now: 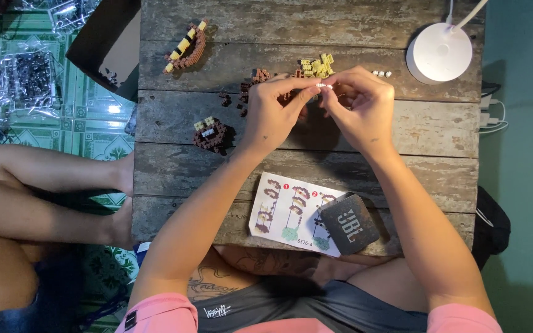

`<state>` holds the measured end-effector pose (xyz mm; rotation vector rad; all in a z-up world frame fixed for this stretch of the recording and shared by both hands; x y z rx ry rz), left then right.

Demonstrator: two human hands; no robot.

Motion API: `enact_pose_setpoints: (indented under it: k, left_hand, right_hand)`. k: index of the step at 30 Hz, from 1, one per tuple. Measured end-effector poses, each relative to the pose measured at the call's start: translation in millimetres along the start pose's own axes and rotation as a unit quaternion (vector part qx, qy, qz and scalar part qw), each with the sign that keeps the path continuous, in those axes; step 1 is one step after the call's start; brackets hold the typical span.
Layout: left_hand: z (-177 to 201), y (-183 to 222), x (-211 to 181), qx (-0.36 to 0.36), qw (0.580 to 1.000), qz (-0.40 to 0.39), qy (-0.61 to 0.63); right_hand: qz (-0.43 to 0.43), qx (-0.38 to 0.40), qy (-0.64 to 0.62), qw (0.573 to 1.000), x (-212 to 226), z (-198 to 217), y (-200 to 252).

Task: Assembling a small model using tiny plastic building blocks

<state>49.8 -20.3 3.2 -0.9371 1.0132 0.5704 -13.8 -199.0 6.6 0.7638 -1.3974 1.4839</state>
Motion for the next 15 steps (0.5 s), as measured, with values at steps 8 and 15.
enact_pose_setpoints:
  k: [8, 15]
  left_hand:
    - [-2.7, -0.2, -16.4, 0.014, 0.987, 0.108, 0.121]
    - [-21.1, -2.6, -13.7, 0.011, 0.957, 0.191, 0.217]
  right_hand:
    - [0.009, 0.059, 0.01, 0.998, 8.0, 10.1, -7.0]
    - [-0.006, 0.127, 0.149, 0.981, 38.6, 29.2, -12.4]
Point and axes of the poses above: each hand's wrist, its own y-axis away from the middle knuckle, its own z-axis out of the back of the hand, x = y × z, the point moved 5 cm from there along -y, towards the middle knuckle, and after that the axes turned 7 degrees about x, right-handed, at the moved point
